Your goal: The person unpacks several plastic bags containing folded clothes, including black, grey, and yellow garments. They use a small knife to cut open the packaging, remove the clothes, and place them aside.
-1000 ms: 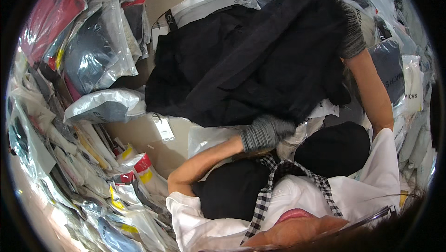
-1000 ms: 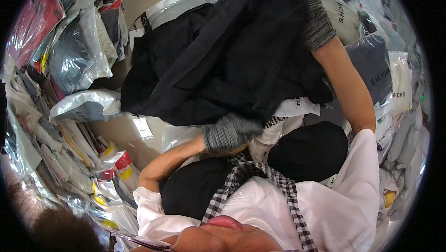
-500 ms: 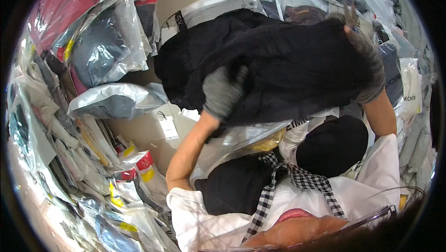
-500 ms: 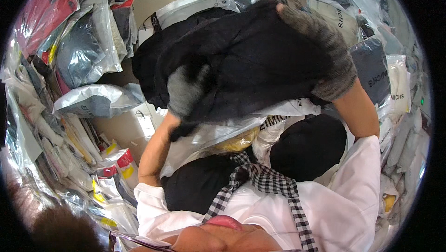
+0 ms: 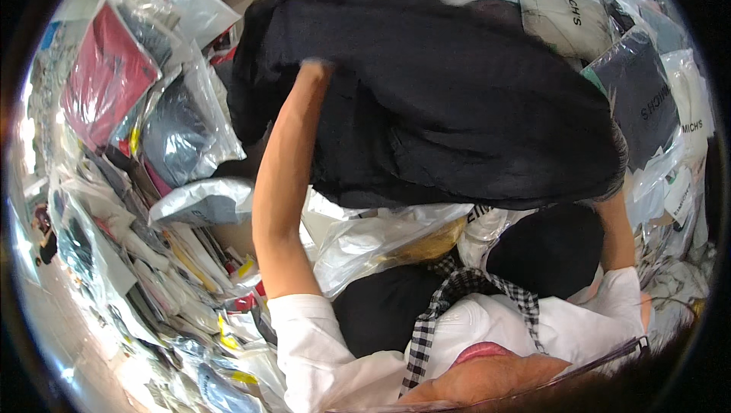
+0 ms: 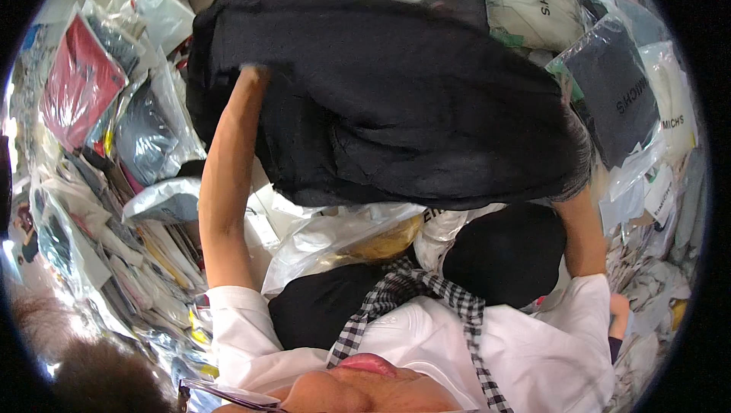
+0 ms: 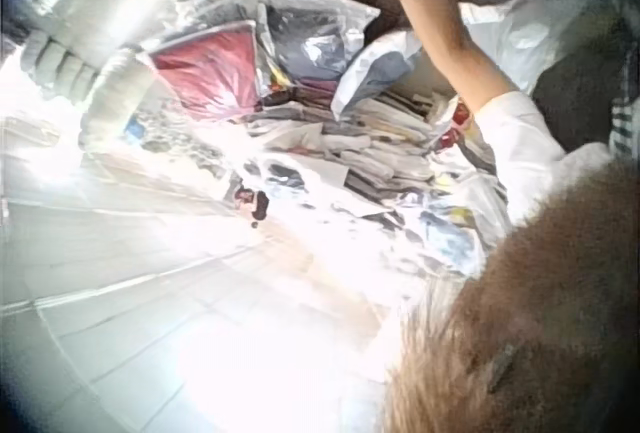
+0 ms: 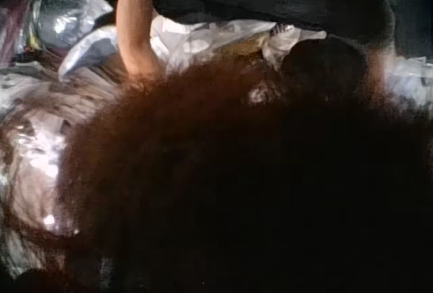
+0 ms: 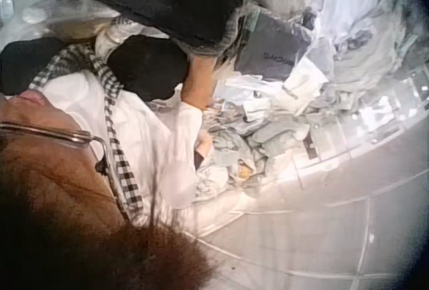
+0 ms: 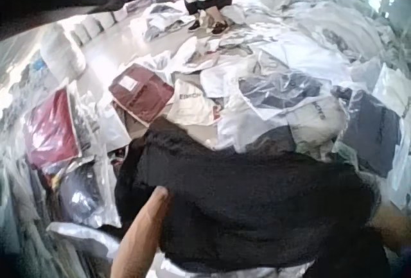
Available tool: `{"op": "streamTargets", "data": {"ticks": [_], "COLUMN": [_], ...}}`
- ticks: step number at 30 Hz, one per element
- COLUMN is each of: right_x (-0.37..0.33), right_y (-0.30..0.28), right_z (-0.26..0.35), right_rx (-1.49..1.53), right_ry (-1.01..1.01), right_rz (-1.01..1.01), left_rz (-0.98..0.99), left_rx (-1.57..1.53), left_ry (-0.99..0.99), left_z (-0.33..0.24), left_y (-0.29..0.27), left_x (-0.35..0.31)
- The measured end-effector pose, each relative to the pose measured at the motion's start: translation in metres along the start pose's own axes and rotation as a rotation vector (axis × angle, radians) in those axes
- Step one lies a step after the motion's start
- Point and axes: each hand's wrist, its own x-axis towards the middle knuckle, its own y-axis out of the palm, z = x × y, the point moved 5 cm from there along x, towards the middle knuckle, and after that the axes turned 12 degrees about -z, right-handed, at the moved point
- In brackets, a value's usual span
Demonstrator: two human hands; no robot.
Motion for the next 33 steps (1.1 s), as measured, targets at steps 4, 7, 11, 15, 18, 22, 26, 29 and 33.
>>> {"op": "streamTargets", "data": {"ticks": [4, 7, 11, 15, 18, 22, 26, 29, 33], "right_x": [0.009, 0.004, -0.009, 0.012, 0.04, 0.073, 0.103, 0.115, 0.14], "right_y": [-0.064, -0.109, -0.155, -0.114, 0.004, 0.139, 0.22, 0.238, 0.201], "right_z": [-0.071, -0.102, -0.14, -0.085, 0.006, 0.011, -0.032, -0.052, -0.055], "right_rx": [-0.193, -0.421, -0.161, -0.305, -0.238, -0.28, -0.711, -0.773, -0.584], "right_ry": [0.025, 0.077, 0.351, -0.178, -0.229, -0.577, -0.467, -0.469, -0.454], "right_rz": [-0.305, -0.52, -0.724, -0.454, -0.133, 0.384, 0.481, 0.506, 0.208], "left_rz": [0.209, 0.541, 0.571, 0.509, 0.474, 0.361, 0.1, 0.133, -0.029], "left_rx": [0.052, 0.064, 0.11, 0.041, 0.068, 0.213, 0.263, -0.271, -0.674], "left_ry": [0.17, 0.463, 0.431, 0.544, 0.593, 0.509, -0.004, -0.479, -0.594], "left_z": [-0.077, -0.139, -0.191, -0.202, -0.189, -0.156, -0.075, -0.012, -0.021], "left_y": [0.105, 0.219, 0.227, 0.168, 0.119, 0.06, 0.037, 0.045, 0.031], "left_x": [0.037, -0.011, -0.109, -0.155, -0.177, -0.165, -0.137, -0.147, -0.161]}}
